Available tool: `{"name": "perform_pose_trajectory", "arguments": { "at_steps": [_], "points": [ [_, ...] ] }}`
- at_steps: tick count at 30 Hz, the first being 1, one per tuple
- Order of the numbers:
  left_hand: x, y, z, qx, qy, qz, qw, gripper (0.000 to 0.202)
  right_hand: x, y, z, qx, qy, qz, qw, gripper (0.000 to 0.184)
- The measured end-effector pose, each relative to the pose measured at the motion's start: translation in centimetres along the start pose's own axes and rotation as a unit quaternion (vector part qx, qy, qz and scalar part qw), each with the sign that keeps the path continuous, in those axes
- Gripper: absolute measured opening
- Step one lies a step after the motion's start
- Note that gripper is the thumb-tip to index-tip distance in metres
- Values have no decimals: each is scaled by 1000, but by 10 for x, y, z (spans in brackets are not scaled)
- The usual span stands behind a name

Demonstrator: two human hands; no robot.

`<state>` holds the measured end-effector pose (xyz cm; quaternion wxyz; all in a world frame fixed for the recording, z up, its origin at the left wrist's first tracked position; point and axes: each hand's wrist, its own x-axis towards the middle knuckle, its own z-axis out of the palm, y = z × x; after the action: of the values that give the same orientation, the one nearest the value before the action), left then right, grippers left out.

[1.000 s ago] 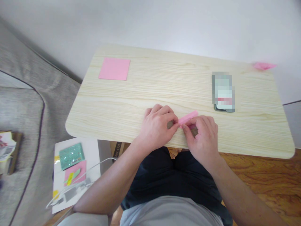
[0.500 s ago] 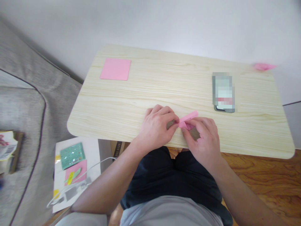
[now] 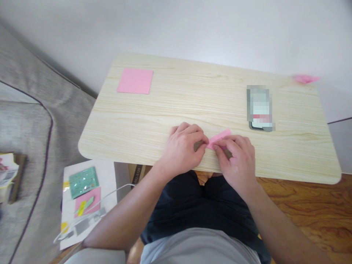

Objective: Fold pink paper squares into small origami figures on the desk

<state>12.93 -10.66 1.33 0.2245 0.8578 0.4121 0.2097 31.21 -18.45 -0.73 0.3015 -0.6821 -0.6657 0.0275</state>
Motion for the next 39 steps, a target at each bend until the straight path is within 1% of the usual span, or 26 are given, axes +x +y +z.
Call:
{"name": "perform_pose_trajectory", "arguments": {
  "at_steps": [5, 9, 12, 14, 22, 26, 29, 32, 36, 39],
  "points": [
    [1, 3, 1, 10, 0, -6, 1000, 10, 0, -1, 0, -13, 2, 4, 1000, 11],
    [1, 5, 3, 11, 3, -9, 1000, 11, 0, -2, 0, -2, 3, 12, 1000, 9],
    [0, 4, 4, 5, 5, -1, 1000, 17, 1, -1, 0, 13, 14, 23, 1000, 19],
    [-1, 3, 4, 4, 3, 5, 1000, 20, 1, 0, 0, 18, 17, 28, 999, 22],
    [-2, 4, 4, 9, 6, 2, 1000, 17, -2, 1, -1, 38, 29, 27, 998, 21],
    [-2, 4, 4, 9, 3, 1, 1000, 18, -3, 1, -6, 67, 18, 48, 996, 29],
    [-2, 4, 4, 8, 2, 3, 1000, 18, -2, 4, -10, 106, -3, 62, 992, 39],
    [-2, 3, 4, 10, 1, 6, 1000, 18, 1, 9, -13, 136, -25, 62, 988, 50],
    [-2, 3, 4, 14, 2, 7, 1000, 19, 3, 15, -16, 149, -43, 52, 987, 52],
    [-2, 4, 3, 16, -1, 5, 1000, 19, 1, 17, -18, 141, -18, 35, 989, 49]
  ]
}}
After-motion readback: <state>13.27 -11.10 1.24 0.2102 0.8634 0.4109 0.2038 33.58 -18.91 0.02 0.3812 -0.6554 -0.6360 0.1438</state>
